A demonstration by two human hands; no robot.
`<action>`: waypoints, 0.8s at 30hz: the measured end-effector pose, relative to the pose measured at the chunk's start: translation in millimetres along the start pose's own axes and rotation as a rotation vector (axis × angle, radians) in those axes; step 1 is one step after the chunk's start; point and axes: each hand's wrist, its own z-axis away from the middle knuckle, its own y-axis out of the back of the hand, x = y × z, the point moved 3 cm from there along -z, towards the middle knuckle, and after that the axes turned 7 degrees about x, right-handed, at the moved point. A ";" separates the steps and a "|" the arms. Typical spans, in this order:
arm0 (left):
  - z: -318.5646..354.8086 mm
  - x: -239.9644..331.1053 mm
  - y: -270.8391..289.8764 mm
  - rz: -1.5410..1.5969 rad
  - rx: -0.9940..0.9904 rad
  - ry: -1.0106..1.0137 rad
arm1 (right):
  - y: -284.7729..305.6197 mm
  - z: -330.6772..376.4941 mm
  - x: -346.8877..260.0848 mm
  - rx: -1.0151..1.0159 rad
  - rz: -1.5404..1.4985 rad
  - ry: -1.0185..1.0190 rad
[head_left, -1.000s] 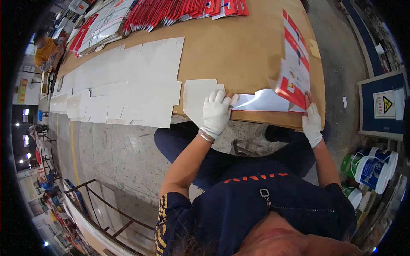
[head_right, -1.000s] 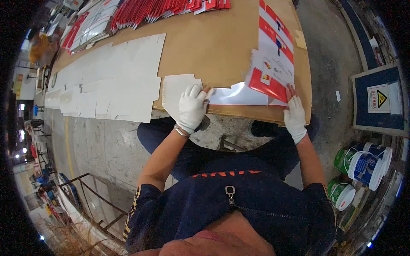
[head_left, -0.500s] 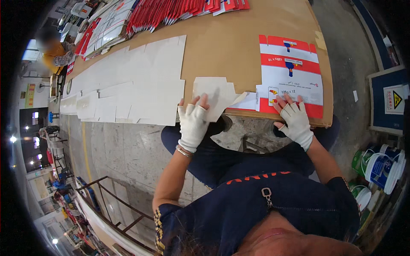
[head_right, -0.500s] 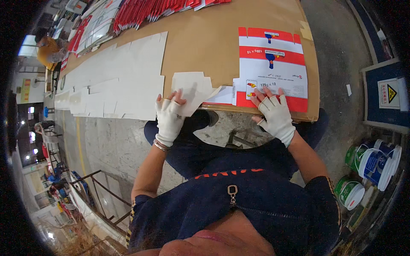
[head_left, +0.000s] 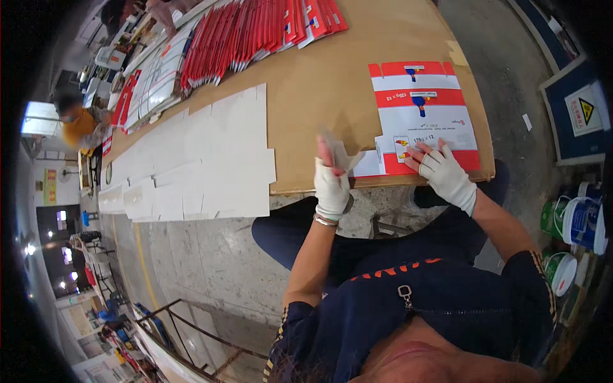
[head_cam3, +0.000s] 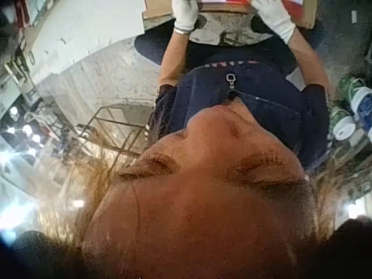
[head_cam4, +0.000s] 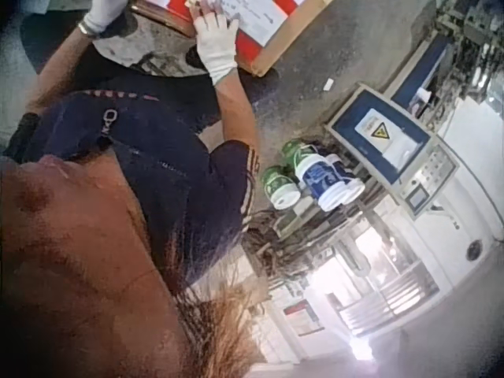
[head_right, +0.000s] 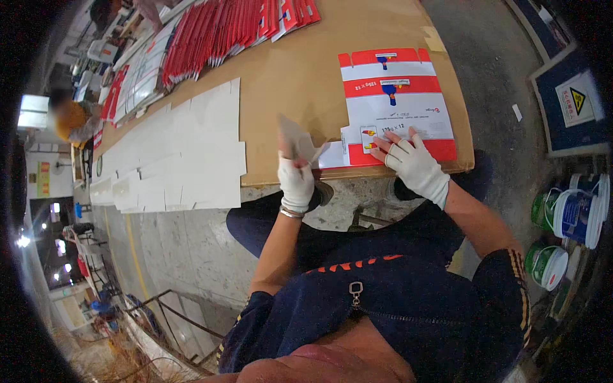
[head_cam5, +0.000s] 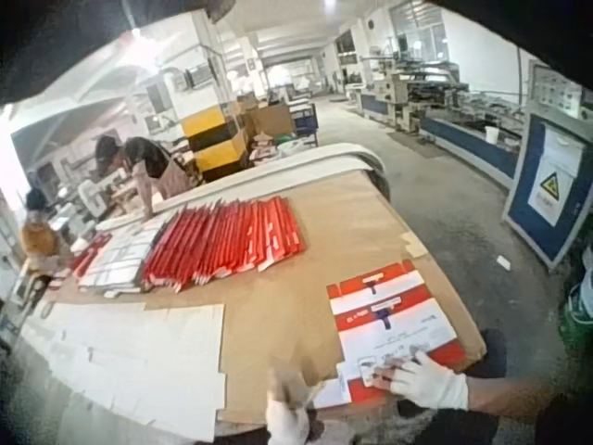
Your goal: Manually folding cardboard sheets into specific shapes and stacking them on a table.
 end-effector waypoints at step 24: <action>11.4 30.3 -31.5 -0.708 -0.718 -0.486 | -17.7 8.6 -1.7 0.060 -0.070 0.096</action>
